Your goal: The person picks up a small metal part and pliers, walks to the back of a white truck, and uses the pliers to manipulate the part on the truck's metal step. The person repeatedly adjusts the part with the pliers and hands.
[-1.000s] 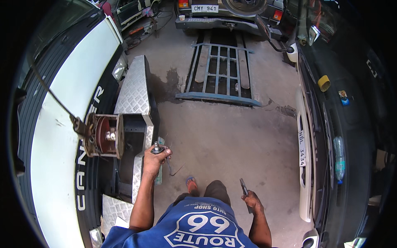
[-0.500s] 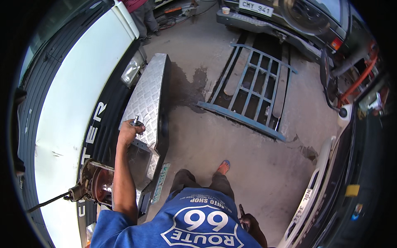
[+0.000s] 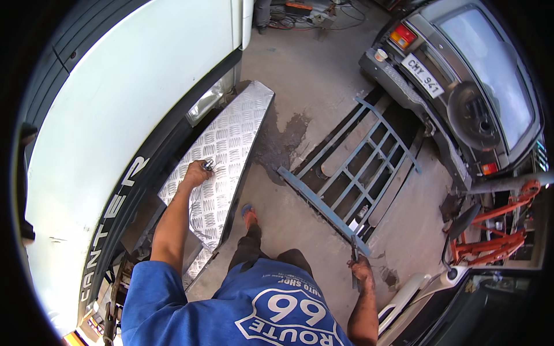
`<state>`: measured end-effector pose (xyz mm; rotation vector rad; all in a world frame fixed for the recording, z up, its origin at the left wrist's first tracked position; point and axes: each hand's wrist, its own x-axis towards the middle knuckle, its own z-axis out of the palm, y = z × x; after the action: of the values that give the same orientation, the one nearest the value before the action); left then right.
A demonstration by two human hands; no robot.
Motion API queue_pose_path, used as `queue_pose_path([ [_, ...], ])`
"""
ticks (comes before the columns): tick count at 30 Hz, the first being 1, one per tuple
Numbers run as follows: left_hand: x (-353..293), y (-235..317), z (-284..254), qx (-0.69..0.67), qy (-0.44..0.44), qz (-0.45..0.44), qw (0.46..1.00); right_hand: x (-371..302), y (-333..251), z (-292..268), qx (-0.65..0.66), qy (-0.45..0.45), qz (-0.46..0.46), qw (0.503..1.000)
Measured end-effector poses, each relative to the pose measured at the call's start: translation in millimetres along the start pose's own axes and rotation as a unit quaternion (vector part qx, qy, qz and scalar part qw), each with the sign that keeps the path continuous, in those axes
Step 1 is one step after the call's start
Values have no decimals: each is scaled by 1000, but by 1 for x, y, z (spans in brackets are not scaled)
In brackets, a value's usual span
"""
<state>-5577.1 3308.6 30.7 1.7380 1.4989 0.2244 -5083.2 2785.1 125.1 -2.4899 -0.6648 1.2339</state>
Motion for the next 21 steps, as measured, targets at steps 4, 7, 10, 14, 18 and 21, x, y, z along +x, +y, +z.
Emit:
queue_pose_path([
  [4, -3, -11, 15, 19, 41, 16, 999, 31, -96, 1, -77, -12, 2, 997],
  [7, -16, -12, 18, 41, 126, 82, 988, 69, -148, 4, -96, -24, -69, 993],
  [10, -29, -2, 12, 51, 171, 15, 984, 120, -195, 4, -173, -66, -92, 978],
  [14, -67, 18, 16, 105, 152, -89, 979, 202, -255, 16, -260, -120, -153, 946],
  [18, -108, 28, 44, 108, 133, -132, 976, 264, -324, 36, -358, -186, -223, 887],
  [21, -119, 26, 60, 113, 168, -147, 968, 284, -382, 48, -371, -228, -268, 859],
])
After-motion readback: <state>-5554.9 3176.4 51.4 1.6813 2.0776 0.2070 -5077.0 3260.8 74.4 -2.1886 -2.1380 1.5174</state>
